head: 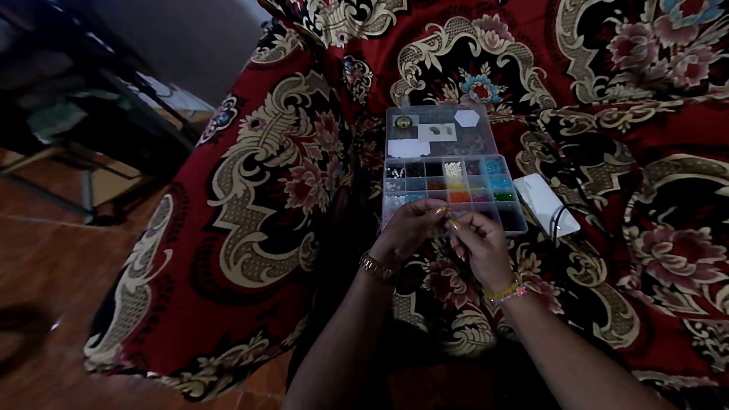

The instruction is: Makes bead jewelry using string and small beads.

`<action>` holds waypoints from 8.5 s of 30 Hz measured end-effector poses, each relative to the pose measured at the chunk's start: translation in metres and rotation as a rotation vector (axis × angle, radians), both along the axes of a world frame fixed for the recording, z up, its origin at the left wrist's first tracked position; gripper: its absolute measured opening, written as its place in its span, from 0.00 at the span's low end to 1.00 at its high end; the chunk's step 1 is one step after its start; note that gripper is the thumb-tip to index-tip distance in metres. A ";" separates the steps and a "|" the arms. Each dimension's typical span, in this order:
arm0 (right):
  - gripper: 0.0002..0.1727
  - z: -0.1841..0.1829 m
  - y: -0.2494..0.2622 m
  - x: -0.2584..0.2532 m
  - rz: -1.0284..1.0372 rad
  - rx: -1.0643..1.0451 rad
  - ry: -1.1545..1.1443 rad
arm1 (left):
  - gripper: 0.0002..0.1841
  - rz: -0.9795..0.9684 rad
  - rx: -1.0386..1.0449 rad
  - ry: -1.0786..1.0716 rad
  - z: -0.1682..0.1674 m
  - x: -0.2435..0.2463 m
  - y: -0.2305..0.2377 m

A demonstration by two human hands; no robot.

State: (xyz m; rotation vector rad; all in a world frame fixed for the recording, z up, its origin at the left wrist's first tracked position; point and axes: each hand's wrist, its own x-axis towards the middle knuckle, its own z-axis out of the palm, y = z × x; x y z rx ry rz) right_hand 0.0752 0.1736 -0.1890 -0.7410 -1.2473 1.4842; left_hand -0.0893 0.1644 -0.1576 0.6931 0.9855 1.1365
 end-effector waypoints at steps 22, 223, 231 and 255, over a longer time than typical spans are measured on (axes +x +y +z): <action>0.09 0.002 0.000 0.001 0.045 -0.024 0.026 | 0.10 -0.070 0.065 0.026 -0.005 -0.005 0.001; 0.08 0.001 0.002 -0.001 -0.049 -0.076 0.000 | 0.10 -0.078 0.029 0.065 -0.005 -0.001 0.002; 0.09 0.002 0.002 -0.001 -0.055 -0.091 -0.007 | 0.11 -0.081 0.038 0.064 -0.006 -0.002 0.002; 0.09 0.001 0.003 0.000 -0.051 -0.090 -0.022 | 0.10 -0.073 0.067 0.140 -0.005 -0.002 0.001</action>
